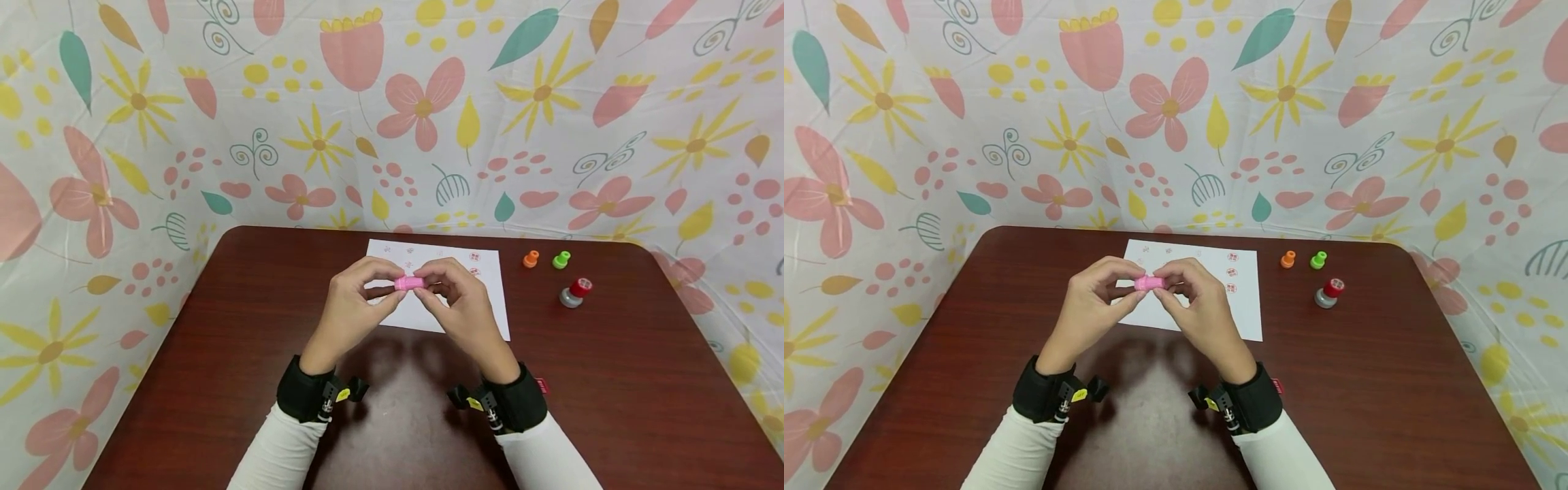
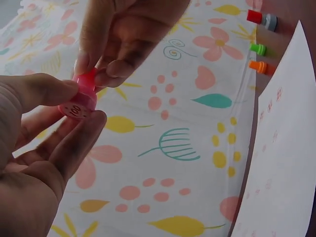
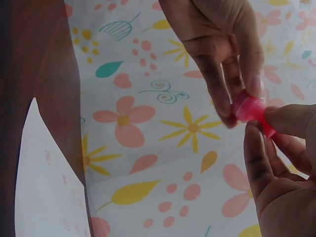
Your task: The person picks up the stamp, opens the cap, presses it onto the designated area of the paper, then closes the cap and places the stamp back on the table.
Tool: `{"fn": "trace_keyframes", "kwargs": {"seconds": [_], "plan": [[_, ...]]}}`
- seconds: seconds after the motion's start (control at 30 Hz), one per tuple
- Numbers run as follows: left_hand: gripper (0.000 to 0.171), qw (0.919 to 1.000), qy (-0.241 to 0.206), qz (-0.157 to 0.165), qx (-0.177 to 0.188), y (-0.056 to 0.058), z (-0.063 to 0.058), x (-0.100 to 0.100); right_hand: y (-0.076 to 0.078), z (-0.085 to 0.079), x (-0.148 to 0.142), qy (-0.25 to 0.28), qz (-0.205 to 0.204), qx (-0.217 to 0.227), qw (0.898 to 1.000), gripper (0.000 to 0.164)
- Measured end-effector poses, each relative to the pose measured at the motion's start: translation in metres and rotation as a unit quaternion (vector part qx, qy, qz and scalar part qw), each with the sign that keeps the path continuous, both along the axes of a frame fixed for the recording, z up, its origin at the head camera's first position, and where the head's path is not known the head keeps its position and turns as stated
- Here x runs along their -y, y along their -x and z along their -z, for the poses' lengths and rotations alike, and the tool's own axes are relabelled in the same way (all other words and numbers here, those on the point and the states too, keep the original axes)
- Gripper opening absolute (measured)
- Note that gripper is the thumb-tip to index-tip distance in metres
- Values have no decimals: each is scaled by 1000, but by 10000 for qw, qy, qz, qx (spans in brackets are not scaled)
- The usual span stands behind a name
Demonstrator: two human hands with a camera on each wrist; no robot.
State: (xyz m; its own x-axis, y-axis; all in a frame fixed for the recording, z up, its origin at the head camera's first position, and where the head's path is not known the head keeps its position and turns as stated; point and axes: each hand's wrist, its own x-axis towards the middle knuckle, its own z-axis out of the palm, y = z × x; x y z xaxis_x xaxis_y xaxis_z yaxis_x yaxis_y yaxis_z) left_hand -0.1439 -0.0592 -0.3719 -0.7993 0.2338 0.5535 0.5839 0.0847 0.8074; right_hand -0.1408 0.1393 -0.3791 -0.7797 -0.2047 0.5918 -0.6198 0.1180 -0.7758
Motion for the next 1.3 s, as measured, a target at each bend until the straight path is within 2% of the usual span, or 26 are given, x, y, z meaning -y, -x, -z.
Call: {"fn": "trace_keyframes", "kwargs": {"seconds": [0.17,0.37,0.47,0.57,0.8,1.0,1.2,1.3], "plan": [[24,9937,699,-557,-678,-3,-3,-4,-1,0,3,-385,396,-475,9973,32],[26,9730,1467,-1129,-1377,-7,-3,-12,-3,1,8,-737,788,-1088,9882,36],[26,9656,1628,-1294,-1562,-8,-2,-14,-3,1,9,-815,820,-1274,9851,36],[24,9633,1671,-1349,-1610,-6,0,-14,-3,1,9,-904,796,-1345,9836,36],[12,9631,1797,-1465,-1370,1,2,-4,2,4,2,-1393,965,-1282,9772,37],[17,9628,1892,-1650,-1001,11,6,12,6,7,-12,-1813,1082,-1150,9707,34],[22,9666,1868,-1721,-343,21,13,30,13,16,-33,-2571,1289,-1281,9492,32],[19,9669,1864,-1724,-240,27,17,41,18,20,-45,-2952,1324,-1381,9361,31]]}}
